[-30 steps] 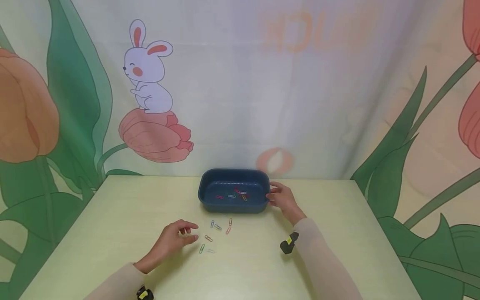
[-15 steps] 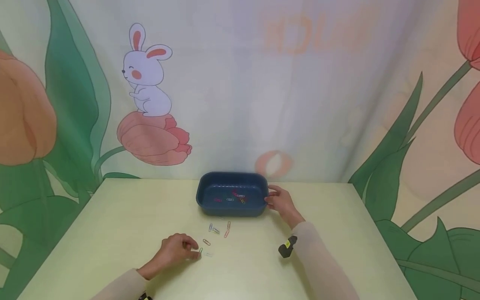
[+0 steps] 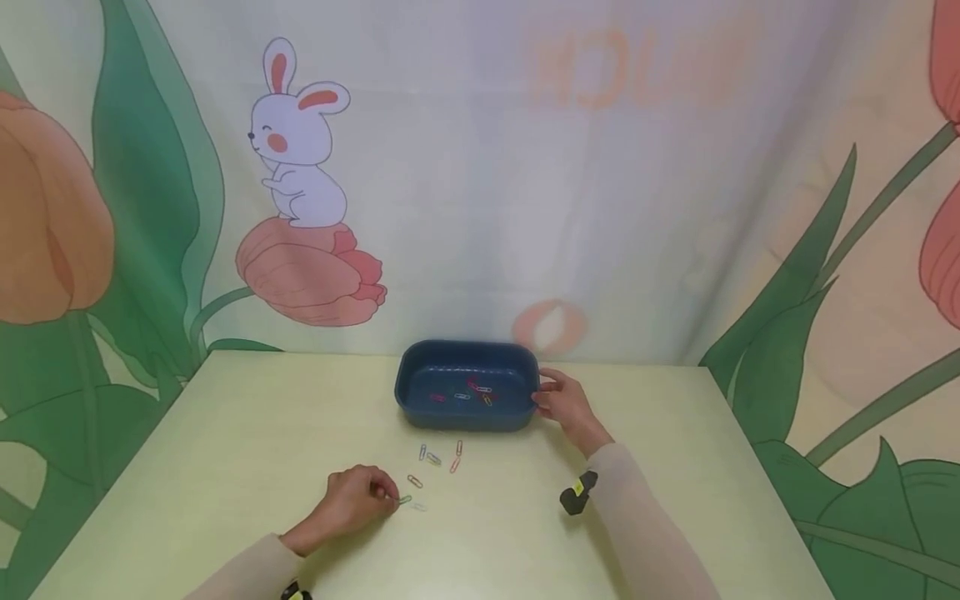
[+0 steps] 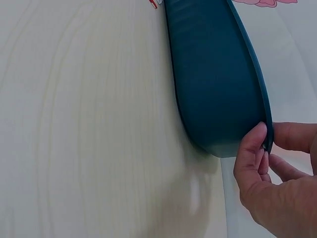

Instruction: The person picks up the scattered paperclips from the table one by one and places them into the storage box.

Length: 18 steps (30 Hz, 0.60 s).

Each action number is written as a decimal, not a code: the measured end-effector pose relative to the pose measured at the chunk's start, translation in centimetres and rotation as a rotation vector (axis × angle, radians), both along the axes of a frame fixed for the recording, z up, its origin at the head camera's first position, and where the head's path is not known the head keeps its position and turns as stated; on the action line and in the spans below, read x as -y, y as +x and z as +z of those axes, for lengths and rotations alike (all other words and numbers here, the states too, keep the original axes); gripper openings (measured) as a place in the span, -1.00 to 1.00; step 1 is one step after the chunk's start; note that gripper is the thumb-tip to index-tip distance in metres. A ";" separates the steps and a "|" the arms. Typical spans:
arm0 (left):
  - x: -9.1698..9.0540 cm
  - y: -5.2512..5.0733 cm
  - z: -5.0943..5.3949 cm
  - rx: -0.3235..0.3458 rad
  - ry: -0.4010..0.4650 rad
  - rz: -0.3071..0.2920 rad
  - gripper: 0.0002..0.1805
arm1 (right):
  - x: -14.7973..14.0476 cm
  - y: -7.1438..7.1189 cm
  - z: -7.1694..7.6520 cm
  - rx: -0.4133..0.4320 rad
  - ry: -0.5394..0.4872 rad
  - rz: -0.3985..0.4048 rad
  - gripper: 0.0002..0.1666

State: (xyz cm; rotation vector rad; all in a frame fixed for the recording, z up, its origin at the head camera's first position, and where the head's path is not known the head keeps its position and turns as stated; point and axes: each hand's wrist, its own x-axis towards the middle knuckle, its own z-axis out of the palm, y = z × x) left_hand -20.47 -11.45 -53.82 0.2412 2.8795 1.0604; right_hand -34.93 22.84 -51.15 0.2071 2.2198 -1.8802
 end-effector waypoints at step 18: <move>0.3 -1.9 3.3 0.030 0.183 0.010 -0.94 | -0.2 -0.2 -0.2 -0.021 -0.008 0.021 -0.32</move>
